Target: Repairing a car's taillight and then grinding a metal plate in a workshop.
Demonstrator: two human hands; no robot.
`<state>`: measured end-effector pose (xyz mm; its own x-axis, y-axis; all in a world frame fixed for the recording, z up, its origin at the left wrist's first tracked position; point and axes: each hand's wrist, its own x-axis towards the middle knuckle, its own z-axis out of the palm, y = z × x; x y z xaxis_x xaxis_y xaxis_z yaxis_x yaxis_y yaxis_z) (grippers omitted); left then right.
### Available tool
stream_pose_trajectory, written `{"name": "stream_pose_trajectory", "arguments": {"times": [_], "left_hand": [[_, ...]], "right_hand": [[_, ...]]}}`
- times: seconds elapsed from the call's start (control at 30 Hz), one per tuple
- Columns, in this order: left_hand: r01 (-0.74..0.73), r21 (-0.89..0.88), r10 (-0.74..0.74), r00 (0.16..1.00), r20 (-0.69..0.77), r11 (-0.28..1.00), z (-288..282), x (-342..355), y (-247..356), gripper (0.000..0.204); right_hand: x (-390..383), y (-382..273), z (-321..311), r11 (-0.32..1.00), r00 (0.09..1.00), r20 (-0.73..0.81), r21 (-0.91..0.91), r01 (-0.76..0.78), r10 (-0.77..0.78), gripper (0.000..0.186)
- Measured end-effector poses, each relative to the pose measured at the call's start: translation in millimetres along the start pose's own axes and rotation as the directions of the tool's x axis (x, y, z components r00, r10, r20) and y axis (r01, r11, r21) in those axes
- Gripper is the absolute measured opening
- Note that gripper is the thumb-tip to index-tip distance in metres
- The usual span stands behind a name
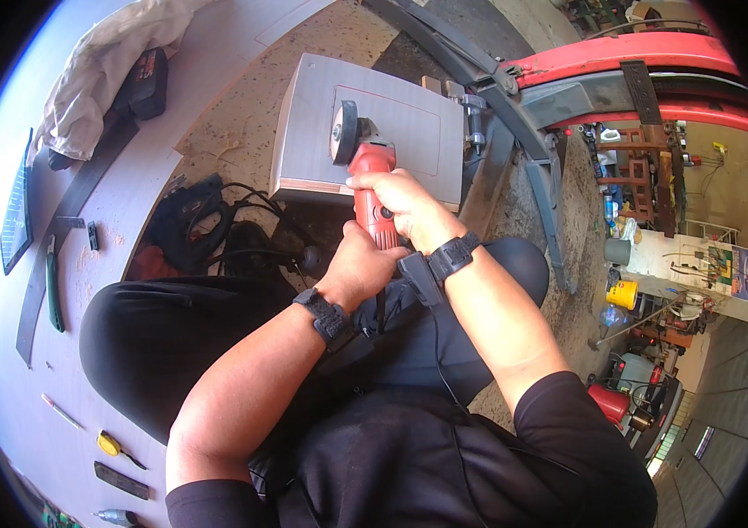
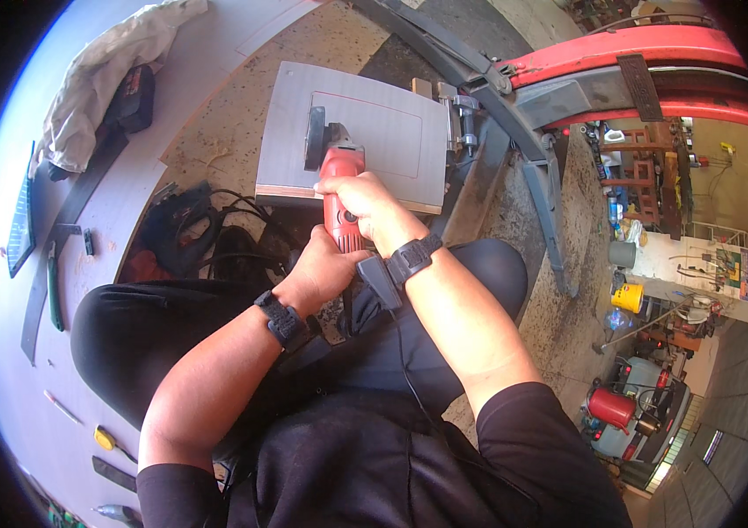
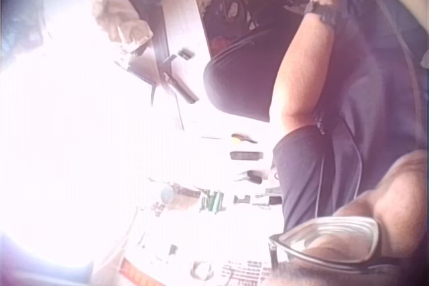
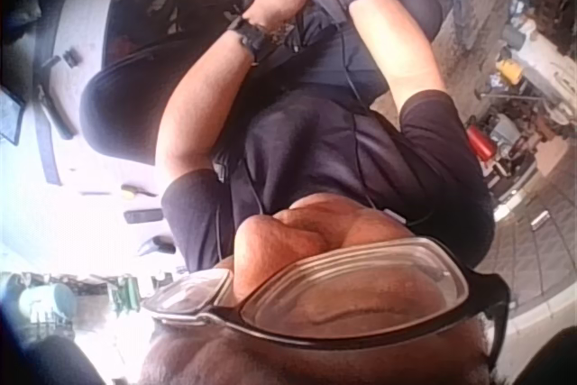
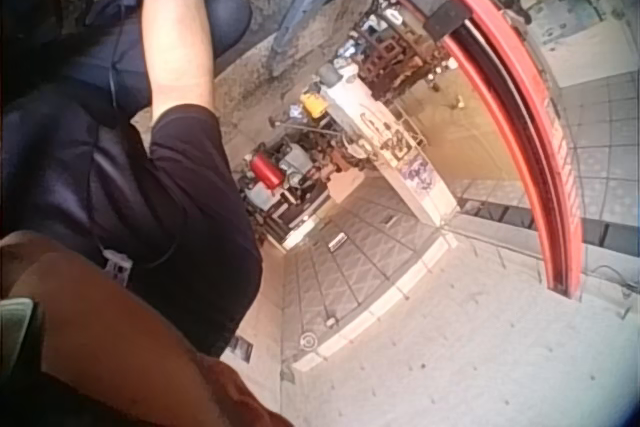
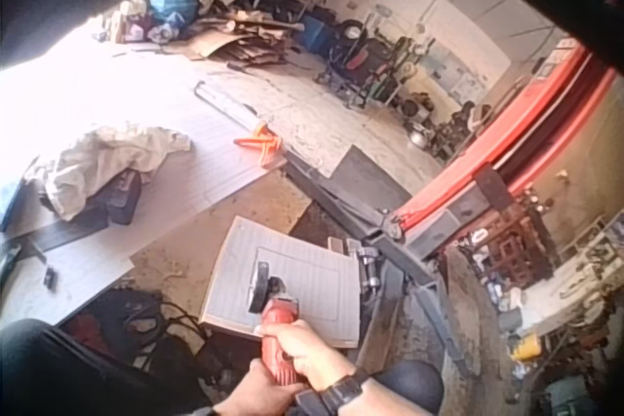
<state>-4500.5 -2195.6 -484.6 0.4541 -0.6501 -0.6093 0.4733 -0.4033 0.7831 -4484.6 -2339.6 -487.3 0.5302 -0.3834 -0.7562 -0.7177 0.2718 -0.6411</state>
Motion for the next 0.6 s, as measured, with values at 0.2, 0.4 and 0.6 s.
{"name": "stream_pose_trajectory", "arguments": {"times": [0.2, 0.4, 0.6], "left_hand": [[-0.005, 0.000, 0.005, 1.000, -0.016, 1.000, -0.6, 1.0, 0.8, 0.076], [0.015, 0.006, -0.015, 1.000, 0.002, 1.000, -3.5, 1.7, 2.8, 0.078], [-0.013, 0.006, 0.014, 1.000, -0.013, 1.000, -3.3, 4.0, 1.4, 0.077]], "right_hand": [[-2.3, -4.2, 3.4, 1.000, 1.000, -0.023, -0.009, -0.004, 0.003, 0.026], [-1.9, -4.9, 4.0, 1.000, 1.000, 0.001, -0.003, 0.004, -0.004, 0.025], [1.7, -5.1, 3.5, 1.000, 1.000, 0.001, 0.005, 0.009, -0.009, 0.024]]}}
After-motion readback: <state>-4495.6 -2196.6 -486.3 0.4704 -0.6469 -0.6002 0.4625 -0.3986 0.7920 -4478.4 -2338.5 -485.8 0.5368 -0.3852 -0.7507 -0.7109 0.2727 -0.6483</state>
